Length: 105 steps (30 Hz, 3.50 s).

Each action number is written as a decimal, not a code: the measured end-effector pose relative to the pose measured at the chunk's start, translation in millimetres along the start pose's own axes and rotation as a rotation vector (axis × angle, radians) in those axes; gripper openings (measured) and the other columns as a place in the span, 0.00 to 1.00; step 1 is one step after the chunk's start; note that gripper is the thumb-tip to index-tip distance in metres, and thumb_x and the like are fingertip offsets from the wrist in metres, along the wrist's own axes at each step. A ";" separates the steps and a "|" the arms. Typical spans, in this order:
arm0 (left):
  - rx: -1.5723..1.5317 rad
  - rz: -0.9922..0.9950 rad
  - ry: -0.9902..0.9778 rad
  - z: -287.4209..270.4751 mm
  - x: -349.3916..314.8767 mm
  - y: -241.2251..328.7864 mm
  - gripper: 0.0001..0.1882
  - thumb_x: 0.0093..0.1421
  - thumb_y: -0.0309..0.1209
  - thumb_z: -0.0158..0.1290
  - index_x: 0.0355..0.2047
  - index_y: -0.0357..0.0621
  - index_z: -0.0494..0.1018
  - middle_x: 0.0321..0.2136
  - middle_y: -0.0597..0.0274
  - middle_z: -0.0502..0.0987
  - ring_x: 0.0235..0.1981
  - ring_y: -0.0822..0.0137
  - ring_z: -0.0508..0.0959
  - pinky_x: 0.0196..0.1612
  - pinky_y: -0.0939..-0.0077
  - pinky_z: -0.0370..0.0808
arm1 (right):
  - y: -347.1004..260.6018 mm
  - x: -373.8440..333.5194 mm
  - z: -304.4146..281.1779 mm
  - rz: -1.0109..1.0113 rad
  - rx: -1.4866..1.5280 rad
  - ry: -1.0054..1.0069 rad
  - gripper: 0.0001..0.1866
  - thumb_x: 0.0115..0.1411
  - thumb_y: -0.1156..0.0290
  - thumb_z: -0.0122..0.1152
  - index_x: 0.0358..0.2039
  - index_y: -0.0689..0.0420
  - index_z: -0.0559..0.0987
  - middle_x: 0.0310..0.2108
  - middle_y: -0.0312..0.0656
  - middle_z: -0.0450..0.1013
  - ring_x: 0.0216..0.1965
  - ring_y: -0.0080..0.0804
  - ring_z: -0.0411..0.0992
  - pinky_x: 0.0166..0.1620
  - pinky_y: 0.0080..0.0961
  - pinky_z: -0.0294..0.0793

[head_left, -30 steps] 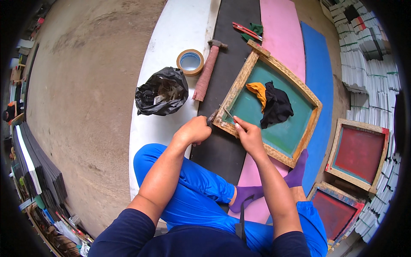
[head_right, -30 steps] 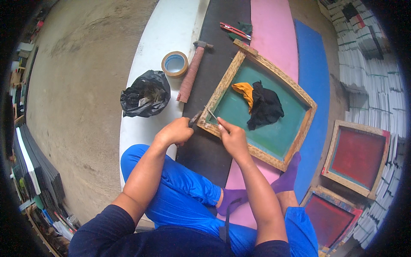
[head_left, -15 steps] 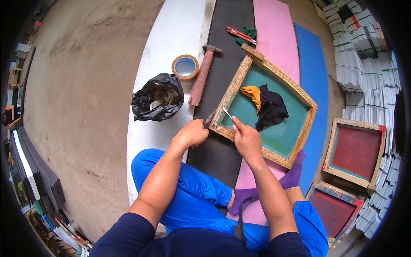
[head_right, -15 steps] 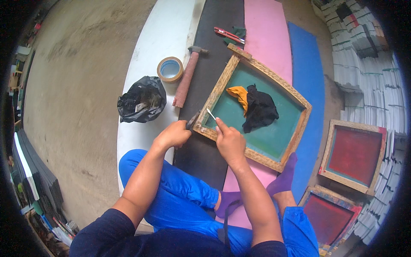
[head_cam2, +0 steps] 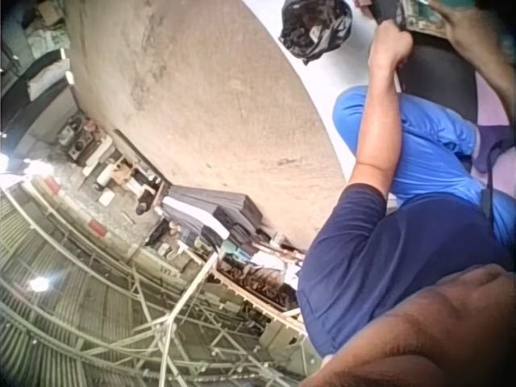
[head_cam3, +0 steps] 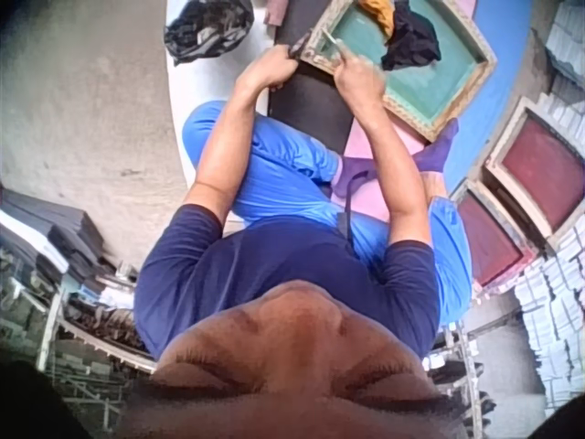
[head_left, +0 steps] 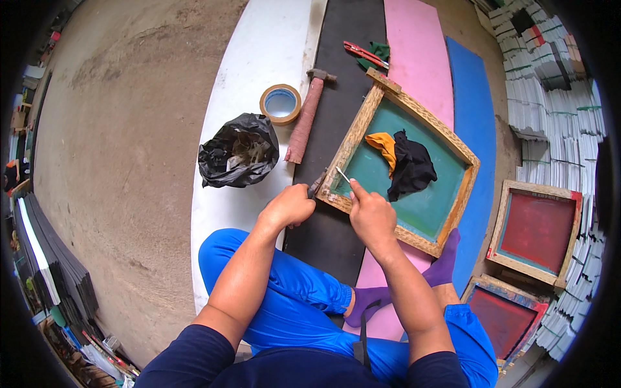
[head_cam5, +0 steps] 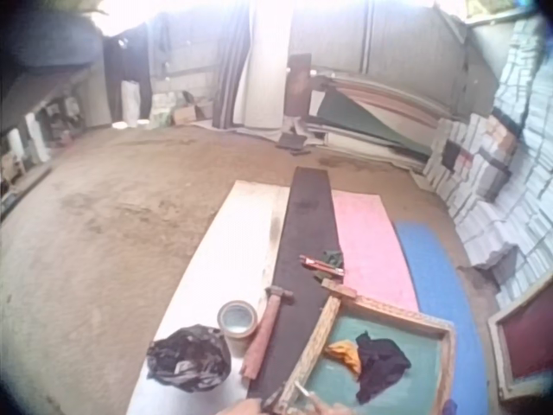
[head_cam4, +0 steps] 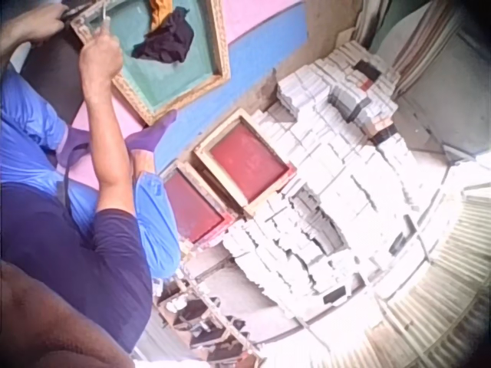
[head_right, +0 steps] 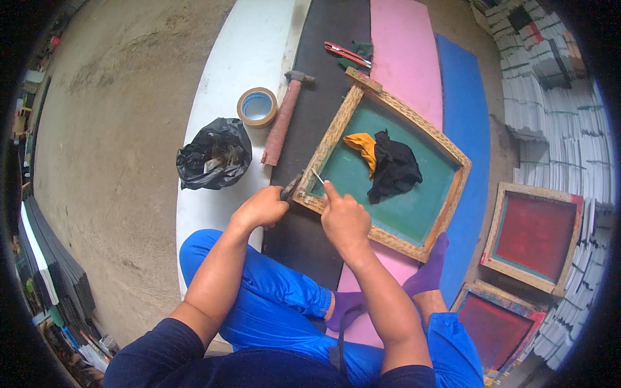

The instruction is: The person sits on the floor and uses a small metal tool to scrape and clean the edges of a wooden screen printing frame. The person holds the frame steady with one hand while scraping along the inner edge with the other.

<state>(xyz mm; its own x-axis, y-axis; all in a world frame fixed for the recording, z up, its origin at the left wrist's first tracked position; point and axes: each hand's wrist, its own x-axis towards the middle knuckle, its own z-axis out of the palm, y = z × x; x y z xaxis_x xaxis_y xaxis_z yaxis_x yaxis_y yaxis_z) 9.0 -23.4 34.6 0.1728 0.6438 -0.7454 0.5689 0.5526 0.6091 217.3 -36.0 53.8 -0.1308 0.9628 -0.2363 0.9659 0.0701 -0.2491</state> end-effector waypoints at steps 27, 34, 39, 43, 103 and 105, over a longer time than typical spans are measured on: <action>0.007 -0.012 -0.036 3.1 3.3 1.3 0.17 0.53 0.25 0.44 0.36 0.21 0.74 0.19 0.41 0.79 0.18 0.53 0.82 0.22 0.59 0.78 | 51.1 13.5 51.2 0.073 0.901 -0.092 0.17 0.67 0.66 0.60 0.55 0.52 0.82 0.45 0.56 0.81 0.45 0.45 0.81 0.51 0.33 0.76; -0.013 -0.008 -0.047 1.7 5.7 -4.6 0.18 0.53 0.25 0.44 0.39 0.21 0.73 0.19 0.43 0.79 0.18 0.54 0.82 0.21 0.61 0.79 | 38.3 11.4 41.5 0.062 0.658 -0.102 0.19 0.68 0.65 0.59 0.57 0.56 0.80 0.34 0.44 0.82 0.35 0.29 0.79 0.40 0.32 0.77; -0.029 -0.030 -0.068 0.0 7.1 -10.1 0.18 0.53 0.25 0.46 0.41 0.22 0.72 0.20 0.46 0.79 0.18 0.57 0.81 0.20 0.62 0.76 | 48.7 23.9 18.0 0.664 1.441 -0.638 0.18 0.68 0.64 0.58 0.56 0.53 0.81 0.29 0.41 0.81 0.29 0.34 0.79 0.35 0.38 0.78; -0.040 -0.029 -0.101 -2.1 7.3 -6.9 0.18 0.53 0.24 0.46 0.42 0.23 0.72 0.21 0.48 0.78 0.17 0.58 0.80 0.19 0.63 0.75 | 42.0 18.7 22.6 0.180 0.846 -0.073 0.17 0.68 0.63 0.58 0.55 0.50 0.82 0.30 0.45 0.82 0.33 0.42 0.81 0.39 0.39 0.79; -0.029 -0.072 -0.110 -0.3 8.8 -5.8 0.16 0.54 0.24 0.47 0.42 0.26 0.71 0.21 0.49 0.79 0.17 0.59 0.81 0.19 0.64 0.77 | 40.5 29.4 22.4 -0.200 0.075 0.091 0.18 0.65 0.62 0.59 0.56 0.40 0.81 0.24 0.46 0.76 0.26 0.49 0.79 0.31 0.45 0.79; -0.032 -0.037 -0.096 -1.5 6.8 -5.3 0.14 0.53 0.24 0.46 0.36 0.25 0.72 0.20 0.48 0.79 0.18 0.57 0.81 0.20 0.63 0.78 | 32.4 27.5 14.3 -0.187 -0.080 0.069 0.19 0.65 0.62 0.59 0.56 0.39 0.80 0.25 0.46 0.76 0.27 0.51 0.79 0.31 0.46 0.80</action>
<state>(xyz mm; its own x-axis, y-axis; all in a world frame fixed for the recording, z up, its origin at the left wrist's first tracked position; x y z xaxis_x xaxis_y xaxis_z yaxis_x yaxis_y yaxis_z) 5.9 -21.1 26.7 0.2293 0.5702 -0.7888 0.5502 0.5926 0.5883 241.8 -11.0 25.8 -0.2968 0.9464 -0.1271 0.9411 0.2674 -0.2069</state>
